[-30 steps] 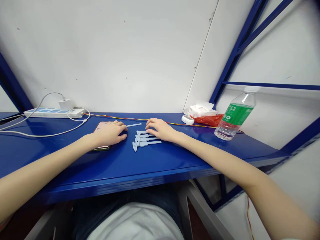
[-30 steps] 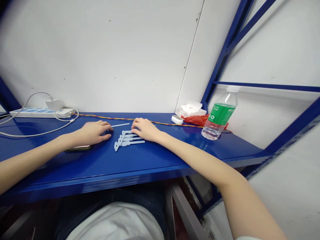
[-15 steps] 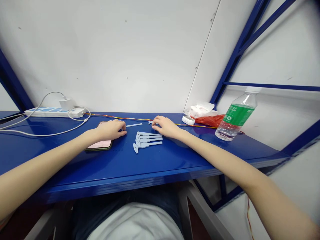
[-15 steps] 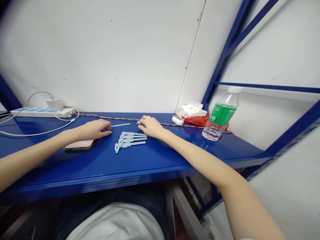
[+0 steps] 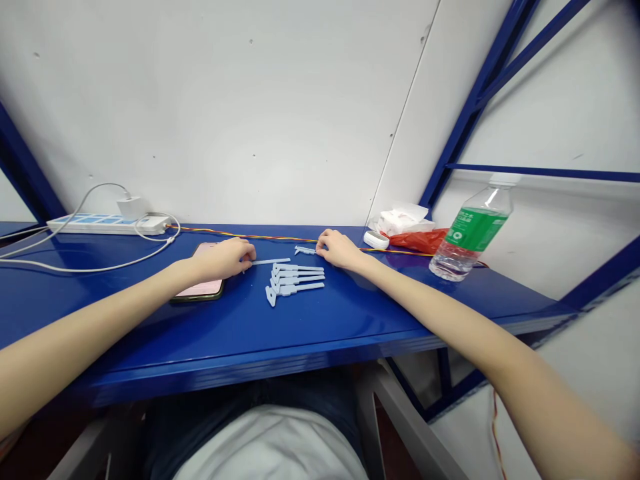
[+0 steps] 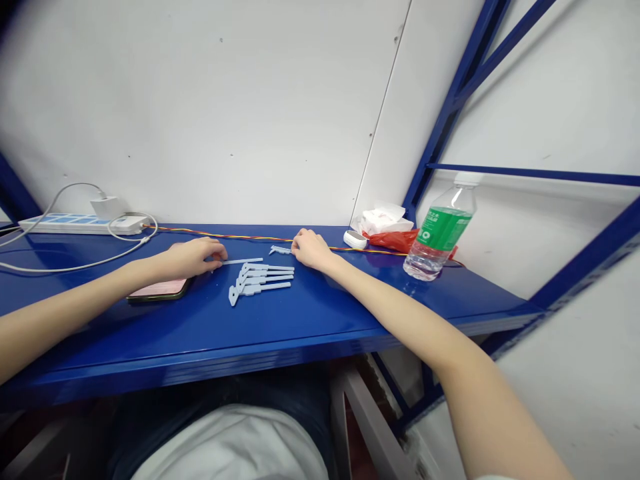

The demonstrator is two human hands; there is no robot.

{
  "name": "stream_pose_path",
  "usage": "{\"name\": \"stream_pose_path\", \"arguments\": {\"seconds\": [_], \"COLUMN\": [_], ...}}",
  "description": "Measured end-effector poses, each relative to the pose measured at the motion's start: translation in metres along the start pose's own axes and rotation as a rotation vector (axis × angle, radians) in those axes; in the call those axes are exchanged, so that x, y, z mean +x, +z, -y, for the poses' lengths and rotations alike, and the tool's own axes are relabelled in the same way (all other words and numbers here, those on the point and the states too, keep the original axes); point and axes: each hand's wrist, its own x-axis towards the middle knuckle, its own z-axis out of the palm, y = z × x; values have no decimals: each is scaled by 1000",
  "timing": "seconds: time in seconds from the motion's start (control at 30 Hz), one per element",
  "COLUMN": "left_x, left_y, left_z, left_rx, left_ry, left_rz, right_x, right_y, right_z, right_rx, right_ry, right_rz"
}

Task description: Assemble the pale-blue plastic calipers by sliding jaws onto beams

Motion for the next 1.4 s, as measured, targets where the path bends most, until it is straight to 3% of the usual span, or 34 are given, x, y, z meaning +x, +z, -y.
{"name": "stream_pose_path", "arguments": {"seconds": [0.37,0.87,1.1,1.2,1.4], "left_x": [0,-6,-7,-7,-8], "left_y": [-5,-15,-19,-16,-16], "left_z": [10,-3,-10,-8,2], "left_rx": [35,181,262,293,349], "left_ry": [148,57,124,159,222], "left_rz": [-12,80,42,-6,-241], "right_x": [3,4,3,2,0], "right_y": [4,10,7,5,2], "right_z": [-3,-2,2,4,6], "right_rx": [-33,-48,-19,9,20], "right_ry": [-78,-146,-169,-198,-256], "right_rz": [8,-33,-94,-180,-279]}}
